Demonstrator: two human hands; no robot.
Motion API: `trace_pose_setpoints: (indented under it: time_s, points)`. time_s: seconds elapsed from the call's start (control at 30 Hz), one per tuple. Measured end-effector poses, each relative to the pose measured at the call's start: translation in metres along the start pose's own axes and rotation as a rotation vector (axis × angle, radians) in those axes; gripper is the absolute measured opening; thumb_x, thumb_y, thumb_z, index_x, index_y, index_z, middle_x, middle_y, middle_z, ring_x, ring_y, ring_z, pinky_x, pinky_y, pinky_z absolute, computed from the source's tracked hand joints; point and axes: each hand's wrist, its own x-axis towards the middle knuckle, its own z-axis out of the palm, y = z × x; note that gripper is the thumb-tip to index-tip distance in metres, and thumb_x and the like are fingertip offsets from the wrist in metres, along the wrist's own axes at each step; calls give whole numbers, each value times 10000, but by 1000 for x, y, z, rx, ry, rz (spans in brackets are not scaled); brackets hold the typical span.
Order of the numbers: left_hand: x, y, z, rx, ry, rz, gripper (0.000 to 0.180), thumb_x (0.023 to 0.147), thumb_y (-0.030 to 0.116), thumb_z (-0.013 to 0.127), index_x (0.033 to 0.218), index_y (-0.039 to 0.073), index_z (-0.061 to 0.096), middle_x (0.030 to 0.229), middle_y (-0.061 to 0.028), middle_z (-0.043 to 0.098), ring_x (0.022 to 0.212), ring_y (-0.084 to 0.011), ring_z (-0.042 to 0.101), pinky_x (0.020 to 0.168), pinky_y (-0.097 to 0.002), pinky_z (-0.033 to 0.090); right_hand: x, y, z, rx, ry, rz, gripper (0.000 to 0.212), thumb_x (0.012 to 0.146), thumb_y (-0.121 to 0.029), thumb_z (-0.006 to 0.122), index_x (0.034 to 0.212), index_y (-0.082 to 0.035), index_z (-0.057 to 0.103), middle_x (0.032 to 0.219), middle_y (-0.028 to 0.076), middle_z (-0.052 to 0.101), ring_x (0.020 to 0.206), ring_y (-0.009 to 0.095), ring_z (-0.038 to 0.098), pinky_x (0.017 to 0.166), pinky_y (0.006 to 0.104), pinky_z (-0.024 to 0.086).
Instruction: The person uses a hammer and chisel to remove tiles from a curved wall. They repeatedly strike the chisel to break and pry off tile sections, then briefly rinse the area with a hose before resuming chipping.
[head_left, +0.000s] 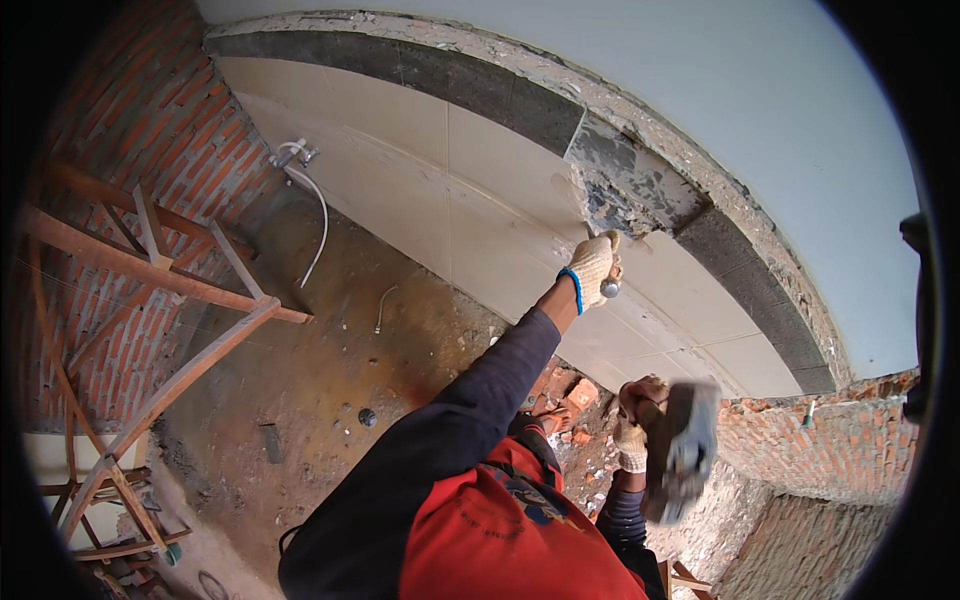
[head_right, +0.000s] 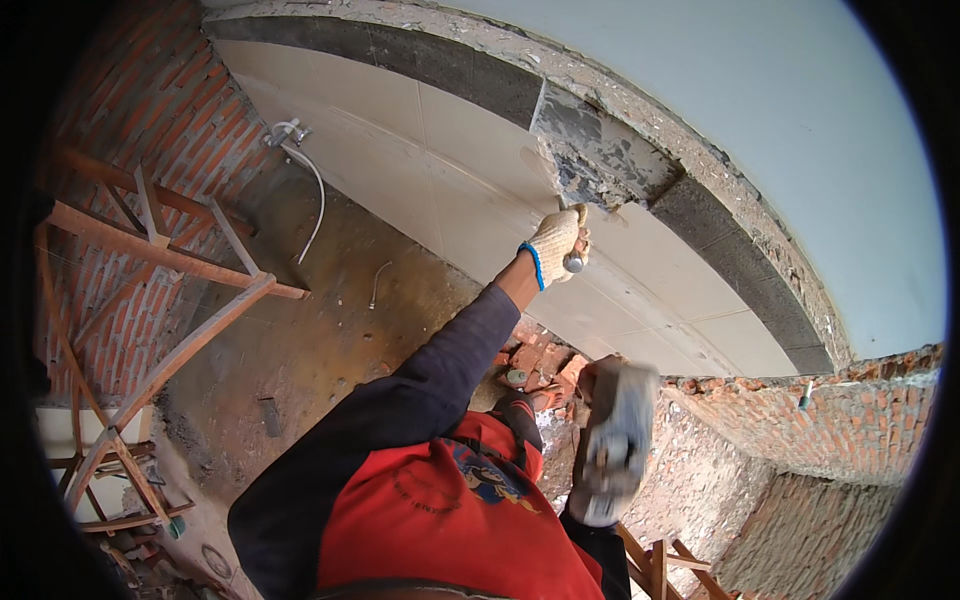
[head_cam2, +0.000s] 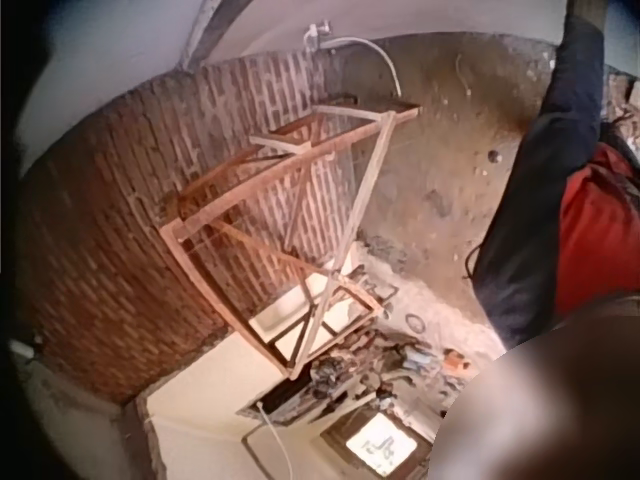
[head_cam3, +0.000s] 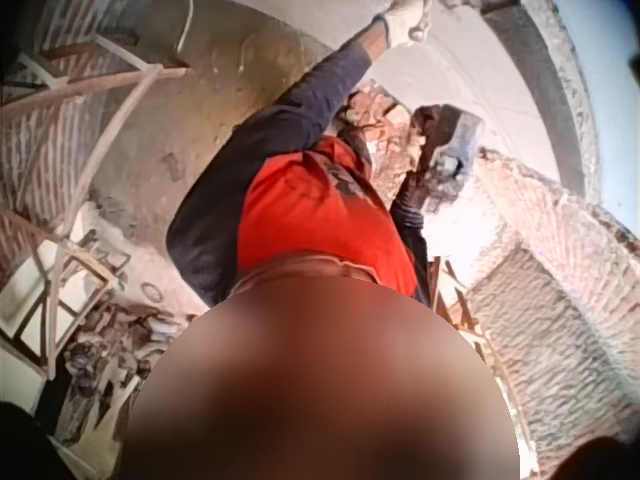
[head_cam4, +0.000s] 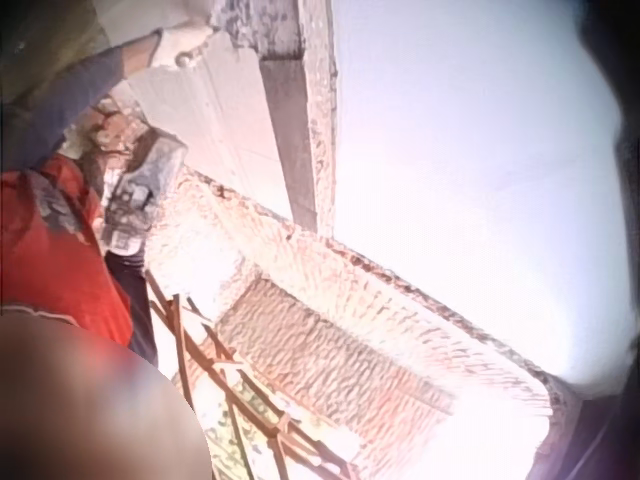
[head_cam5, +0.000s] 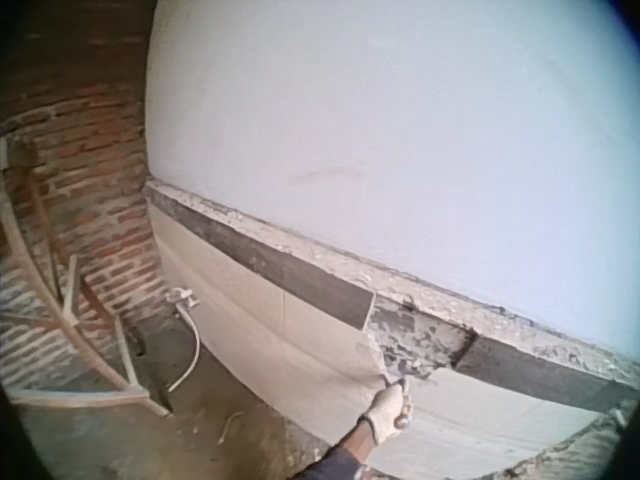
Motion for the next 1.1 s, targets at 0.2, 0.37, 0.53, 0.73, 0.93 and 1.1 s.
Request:
trace_pose_setpoints:
  time_s: [0.2,0.37,0.53,0.73,0.93,1.1]
  points:
    - [-8,0,0,25,-46,49,181,877,159,388,746,164,514,566,13,411,402,-90,372,371,-254,300,-2,-2,-1,281,-27,81,370,741,11,595,1085,-2,461,907,50,508,777,112,485,690,242,420]
    - [-14,0,-1,92,-7,28,137,888,192,413,771,170,481,598,2,448,421,-90,393,384,-244,320,6,-2,13,91,-69,101,565,741,10,650,1243,-11,393,1038,84,541,871,129,553,777,259,471]
    - [-12,-8,9,78,61,86,164,886,202,418,729,169,449,601,-4,447,410,-98,381,390,-239,318,6,-22,19,47,6,215,339,720,99,610,1028,7,503,801,15,543,689,63,496,629,206,439]
    - [-14,-8,8,-74,-22,51,255,958,313,368,748,186,433,545,26,427,383,-109,389,386,-251,338,-20,-34,24,30,108,285,206,738,40,623,898,-12,504,717,-8,534,642,54,480,569,201,407]
    - [-14,-3,8,-105,-31,-3,259,949,315,408,738,168,442,565,23,432,459,-106,417,415,-240,358,-30,-43,22,-10,175,350,216,752,-76,697,854,-13,517,705,0,552,601,56,474,555,211,407]
    - [-14,-3,6,-140,-6,16,312,960,321,396,691,164,414,554,54,388,447,-80,380,396,-229,306,-43,-50,18,-309,176,178,229,778,-104,694,889,-12,516,721,15,564,585,73,493,540,215,406]
